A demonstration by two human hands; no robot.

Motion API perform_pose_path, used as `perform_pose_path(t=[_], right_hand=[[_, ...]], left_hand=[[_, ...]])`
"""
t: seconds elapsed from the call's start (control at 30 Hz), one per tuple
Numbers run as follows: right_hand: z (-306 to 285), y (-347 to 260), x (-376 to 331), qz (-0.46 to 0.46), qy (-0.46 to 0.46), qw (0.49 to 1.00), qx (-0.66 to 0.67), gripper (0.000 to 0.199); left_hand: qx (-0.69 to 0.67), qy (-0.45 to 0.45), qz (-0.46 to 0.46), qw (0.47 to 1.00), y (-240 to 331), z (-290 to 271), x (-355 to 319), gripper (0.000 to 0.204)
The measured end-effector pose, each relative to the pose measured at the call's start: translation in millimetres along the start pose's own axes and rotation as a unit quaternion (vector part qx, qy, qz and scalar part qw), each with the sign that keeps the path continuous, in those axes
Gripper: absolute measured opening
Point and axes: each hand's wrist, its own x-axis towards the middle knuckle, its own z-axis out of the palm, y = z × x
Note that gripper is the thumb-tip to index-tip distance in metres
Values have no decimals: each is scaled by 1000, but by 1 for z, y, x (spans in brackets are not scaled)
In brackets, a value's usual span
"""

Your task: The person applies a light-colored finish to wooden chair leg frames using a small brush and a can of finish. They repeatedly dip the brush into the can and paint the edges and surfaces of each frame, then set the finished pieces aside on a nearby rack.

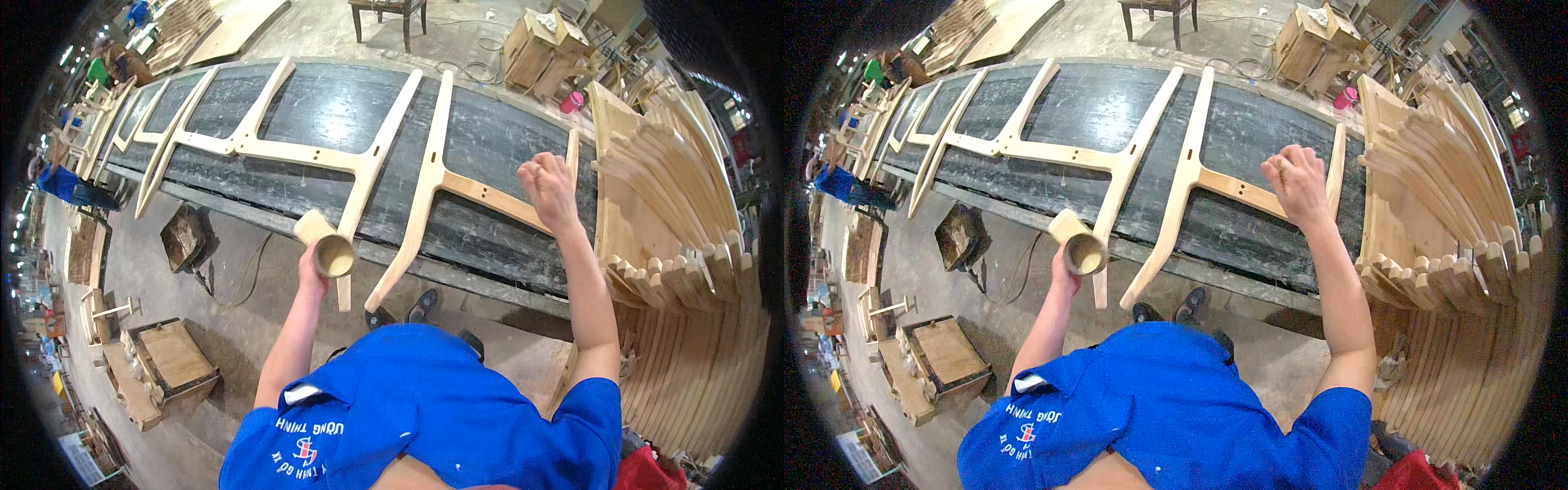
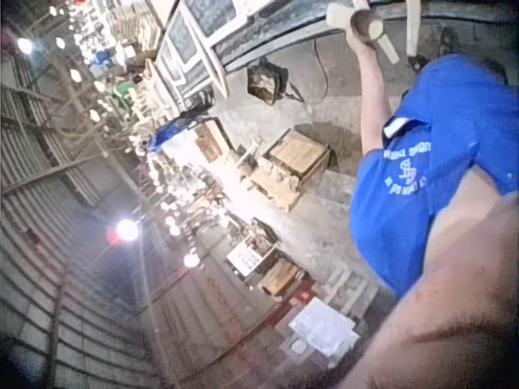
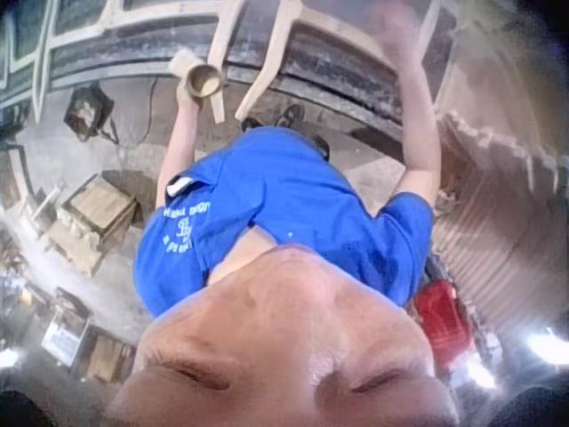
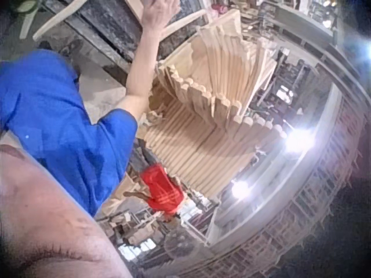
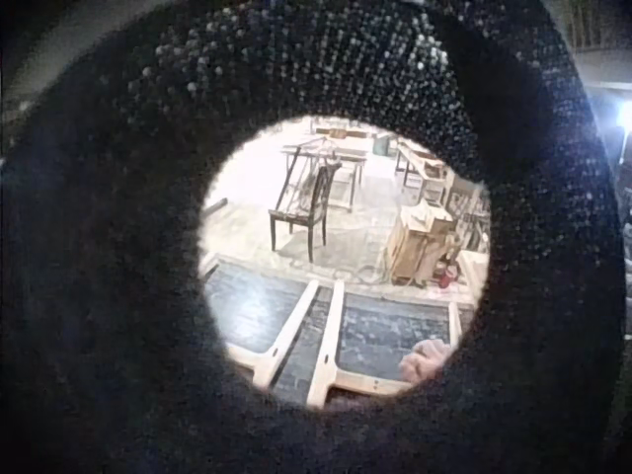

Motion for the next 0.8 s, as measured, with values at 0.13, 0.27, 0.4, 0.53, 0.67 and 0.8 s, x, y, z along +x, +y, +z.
perform_pose_path(t=[0.13, 0.27, 0.4, 0.53, 0.67, 0.8], right_hand=[[-11, 25, -15, 308, -56, 855, 414, 28], [14, -5, -19, 227, -41, 793, 563, 20], [34, -22, -14, 177, -16, 811, 557, 14], [56, -20, -6, 141, -5, 857, 496, 19], [66, -28, -1, 179, -27, 824, 537, 20], [79, -28, 5, 174, 31, 805, 566, 19]], left_hand=[[112, -70, -23, 991, -16, 107, 20, 35], [194, -114, 12, 974, -20, 165, 25, 39], [222, -144, 47, 963, -20, 201, 19, 42], [211, -144, 67, 965, -17, 219, 14, 40], [214, -145, 95, 961, -9, 211, 20, 38], [182, -163, 127, 961, 2, 216, 25, 40]])
